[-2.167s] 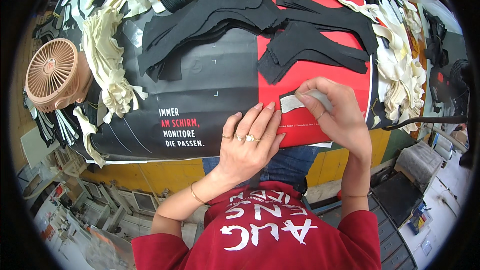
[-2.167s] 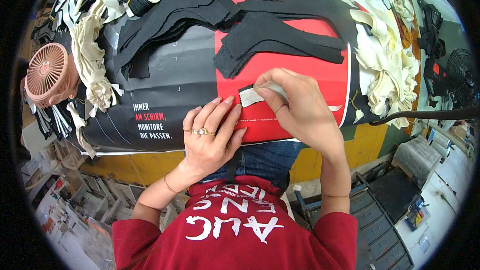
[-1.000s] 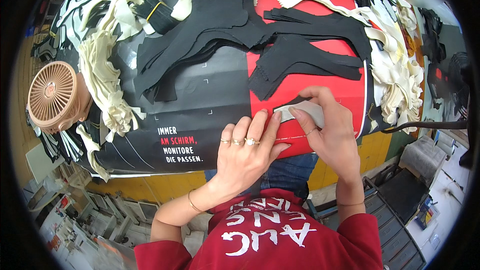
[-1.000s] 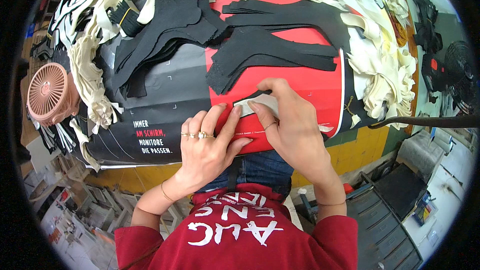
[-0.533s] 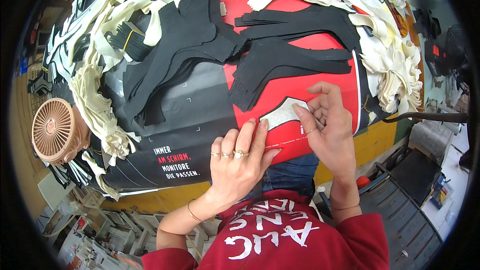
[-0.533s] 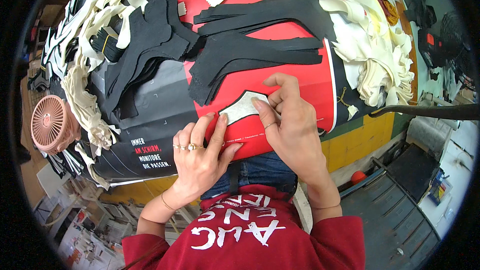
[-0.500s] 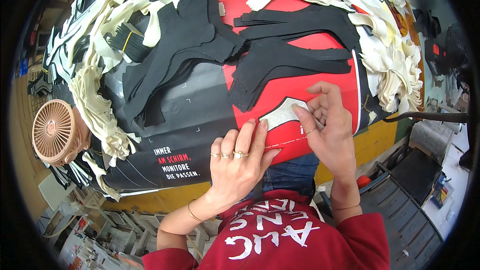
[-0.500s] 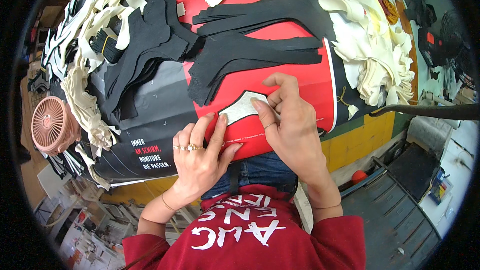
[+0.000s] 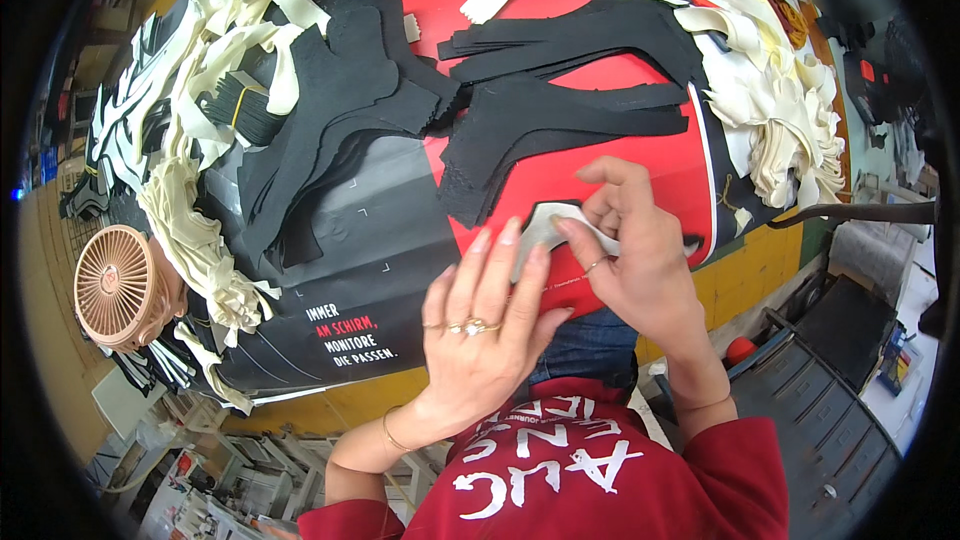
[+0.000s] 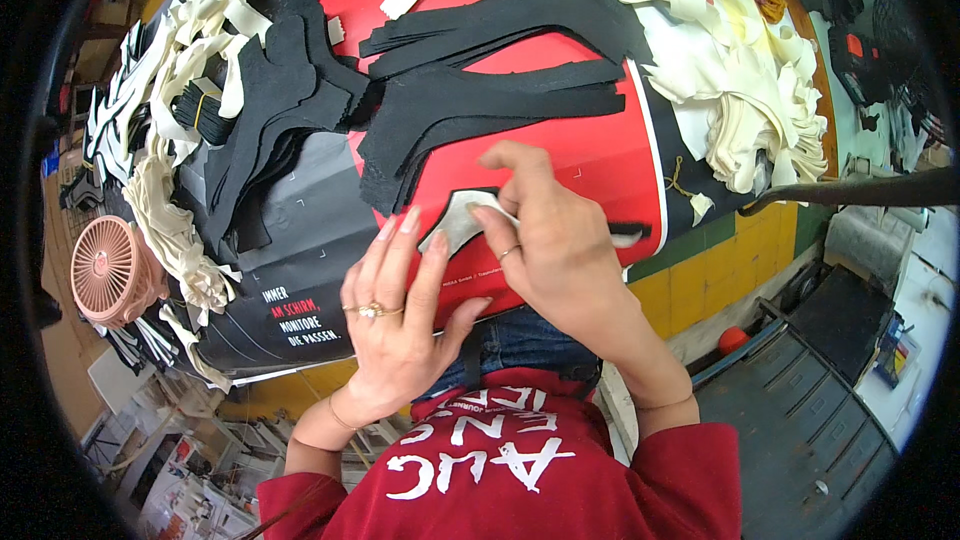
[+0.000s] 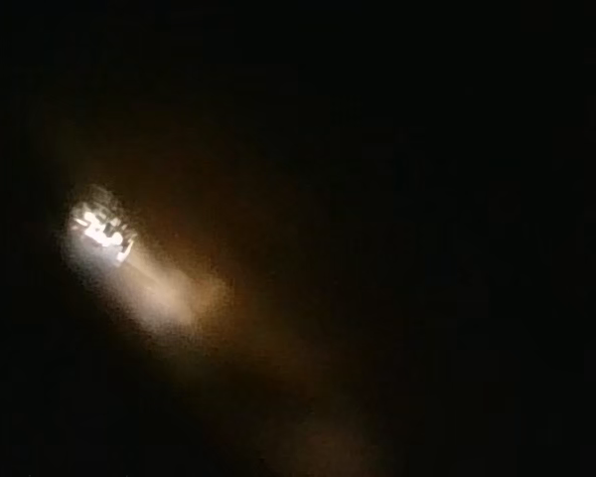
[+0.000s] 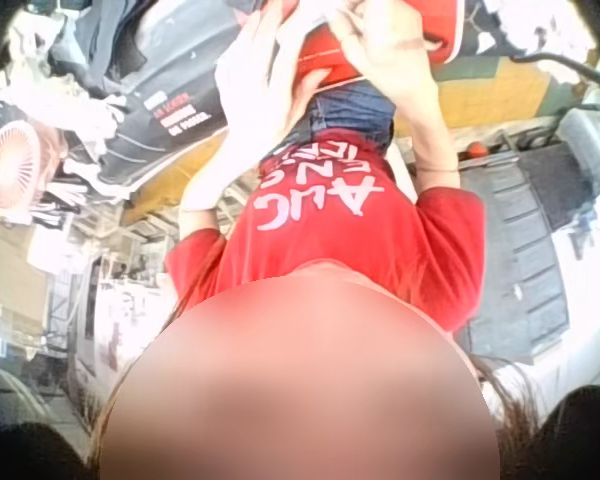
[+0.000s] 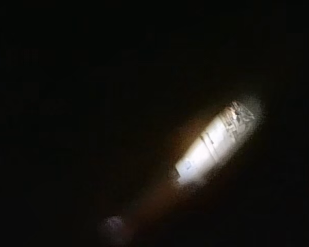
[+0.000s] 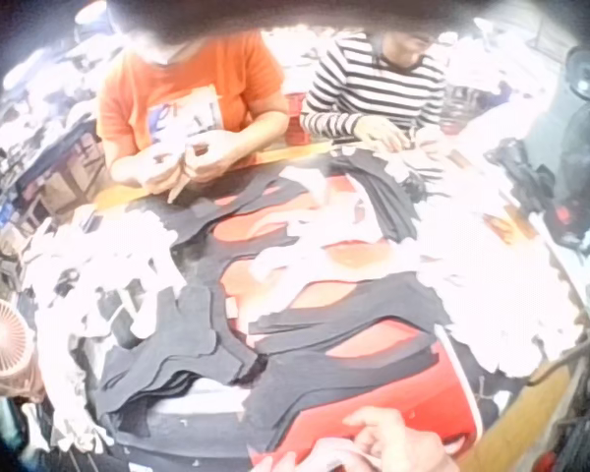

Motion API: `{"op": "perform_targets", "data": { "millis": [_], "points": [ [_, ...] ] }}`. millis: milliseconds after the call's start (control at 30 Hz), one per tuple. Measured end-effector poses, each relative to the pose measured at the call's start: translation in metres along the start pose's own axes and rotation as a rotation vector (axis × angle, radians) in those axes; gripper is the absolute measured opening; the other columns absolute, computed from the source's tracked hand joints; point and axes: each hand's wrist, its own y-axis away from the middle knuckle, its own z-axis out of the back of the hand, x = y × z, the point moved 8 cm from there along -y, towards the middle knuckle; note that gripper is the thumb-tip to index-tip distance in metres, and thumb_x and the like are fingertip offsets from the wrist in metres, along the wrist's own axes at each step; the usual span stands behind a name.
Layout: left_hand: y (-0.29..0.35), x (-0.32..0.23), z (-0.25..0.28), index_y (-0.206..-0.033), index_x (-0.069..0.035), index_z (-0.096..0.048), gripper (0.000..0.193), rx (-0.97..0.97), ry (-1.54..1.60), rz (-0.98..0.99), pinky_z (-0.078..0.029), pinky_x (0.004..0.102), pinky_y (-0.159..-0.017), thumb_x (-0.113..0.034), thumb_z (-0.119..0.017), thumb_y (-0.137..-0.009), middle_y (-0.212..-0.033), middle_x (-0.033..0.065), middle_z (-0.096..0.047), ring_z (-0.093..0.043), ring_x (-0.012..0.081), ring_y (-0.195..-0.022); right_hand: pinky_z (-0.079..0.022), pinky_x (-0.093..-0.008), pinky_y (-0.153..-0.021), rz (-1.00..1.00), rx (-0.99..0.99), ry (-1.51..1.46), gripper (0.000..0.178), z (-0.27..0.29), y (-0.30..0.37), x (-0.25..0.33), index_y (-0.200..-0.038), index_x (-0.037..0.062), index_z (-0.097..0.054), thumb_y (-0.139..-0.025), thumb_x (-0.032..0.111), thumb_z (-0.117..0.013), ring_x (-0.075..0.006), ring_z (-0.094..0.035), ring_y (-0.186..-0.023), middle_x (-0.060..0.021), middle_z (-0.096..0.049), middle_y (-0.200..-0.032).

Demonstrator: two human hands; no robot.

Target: The person sorts black and white fabric pieces on a table, separating them into piles. They use scissors to cut a bundle of white fabric strips and then place individual white strips onto black fabric pieces. The person continues to handle and arrange the fabric pieces throughout the clip.

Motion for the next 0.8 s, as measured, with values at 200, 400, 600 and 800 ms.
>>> {"op": "perform_targets", "data": {
  "millis": [200, 400, 600, 800],
  "points": [
    [0.009, 0.000, -0.037, -0.150, 0.001, -0.033, 0.089, 0.297, 0.119, -0.014, -0.014, 0.0494, -0.120, -0.046, -0.069, -0.083, -0.159, 0.0184, -0.028, -0.024, 0.0303, -0.149, -0.048, -0.0401, -0.064, 0.225, 0.014, 0.142, 0.056, -0.005, -0.006, 0.021, -0.133, 0.0057, -0.049, -0.082, 0.001, -0.071, -0.0246, -0.058, -0.057, -0.0067, -0.060, -0.075],
    [0.025, 0.003, -0.038, -0.150, 0.005, -0.027, 0.098, 0.314, -0.028, -0.004, -0.010, 0.0552, -0.119, -0.053, -0.068, -0.082, -0.159, 0.0260, -0.023, -0.023, 0.0374, -0.148, -0.044, -0.0326, -0.055, 0.100, 0.031, 0.199, 0.042, 0.011, 0.002, 0.010, -0.124, 0.0053, -0.057, -0.085, 0.006, -0.073, -0.0198, -0.056, -0.056, -0.0036, -0.057, -0.068],
    [0.024, 0.003, -0.039, -0.150, 0.001, -0.032, 0.093, 0.323, -0.052, 0.016, -0.009, 0.0539, -0.119, -0.056, -0.065, -0.083, -0.158, 0.0228, -0.026, -0.024, 0.0346, -0.148, -0.042, -0.0275, -0.053, 0.053, 0.017, 0.063, 0.039, 0.016, 0.006, -0.002, -0.121, 0.0020, -0.054, -0.085, 0.000, -0.071, -0.0136, -0.057, -0.057, -0.0045, -0.057, -0.067],
    [0.021, 0.002, -0.036, -0.149, -0.001, -0.035, 0.090, 0.318, -0.079, 0.033, -0.011, 0.0521, -0.119, -0.055, -0.065, -0.084, -0.157, 0.0211, -0.029, -0.027, 0.0331, -0.147, -0.043, -0.0278, -0.055, 0.049, 0.017, 0.054, 0.040, 0.014, 0.006, -0.006, -0.121, 0.0015, -0.053, -0.085, -0.001, -0.070, -0.0136, -0.058, -0.058, -0.0050, -0.059, -0.069]
  ]
}}
